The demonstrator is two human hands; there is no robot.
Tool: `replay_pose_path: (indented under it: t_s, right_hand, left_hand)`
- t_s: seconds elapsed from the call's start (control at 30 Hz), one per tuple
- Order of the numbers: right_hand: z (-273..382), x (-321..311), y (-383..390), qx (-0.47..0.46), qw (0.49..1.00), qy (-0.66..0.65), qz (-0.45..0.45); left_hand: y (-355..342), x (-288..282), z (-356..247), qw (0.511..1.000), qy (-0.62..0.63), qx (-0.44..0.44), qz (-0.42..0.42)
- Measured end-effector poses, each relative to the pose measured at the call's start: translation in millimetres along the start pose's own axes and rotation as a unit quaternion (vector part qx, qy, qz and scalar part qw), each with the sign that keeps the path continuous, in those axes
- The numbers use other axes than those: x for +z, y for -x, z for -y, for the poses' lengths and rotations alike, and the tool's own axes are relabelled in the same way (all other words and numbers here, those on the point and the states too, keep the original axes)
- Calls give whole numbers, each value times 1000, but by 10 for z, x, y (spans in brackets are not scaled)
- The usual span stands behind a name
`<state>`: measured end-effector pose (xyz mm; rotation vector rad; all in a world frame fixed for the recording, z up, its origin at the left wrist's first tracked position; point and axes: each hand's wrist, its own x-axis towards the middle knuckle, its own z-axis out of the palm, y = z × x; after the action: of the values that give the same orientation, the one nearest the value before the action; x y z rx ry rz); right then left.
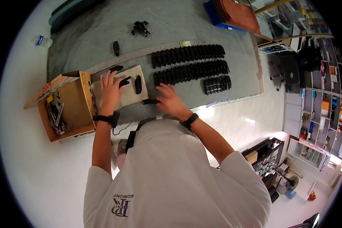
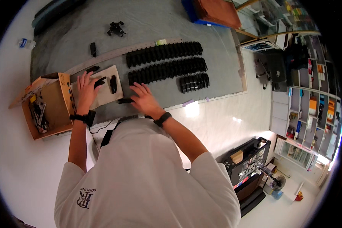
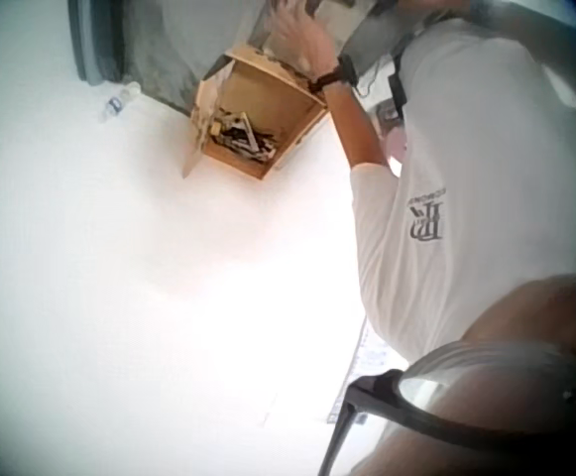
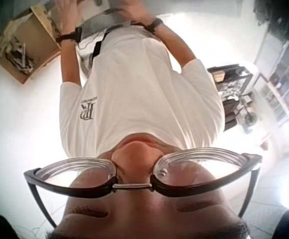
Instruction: The person picks up black plastic components from a box and a tray by hand and arranges them into neat rows on a workbench.
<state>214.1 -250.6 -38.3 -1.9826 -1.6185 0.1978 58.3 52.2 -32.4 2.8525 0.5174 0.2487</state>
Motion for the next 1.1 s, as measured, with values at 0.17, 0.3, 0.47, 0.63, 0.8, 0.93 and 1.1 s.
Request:
replay_pose_path:
  t_s: [0.17, 0.3, 0.47, 0.63, 0.8, 0.93, 1.1]
  right_hand:
    - [-134, -256, 406, 69, 997, 25, -9]
    - [-175, -302, 549, 94, 995, 23, -4]
    - [-171, -286, 582, 91, 995, 33, -13]
    - [-146, -260, 562, 82, 996, 34, -11]
    - [-154, -269, 546, 71, 997, 32, -11]
    - [-144, -283, 536, 68, 997, 32, -16]
    - [-169, -282, 555, 80, 997, 24, -5]
  left_hand:
    - [418, -105, -453, 996, 46, 48, 57]
    - [617, -29, -888, 985, 68, 95, 126]
    - [616, 113, -1152, 979, 71, 153, 113]
    - [537, 222, -1166, 979, 66, 186, 57]
    - [477, 284, -1144, 981, 76, 176, 43]
    - [471, 336, -1071, 983, 63, 172, 6]
    - [503, 132, -995, 986, 123, 111, 36]
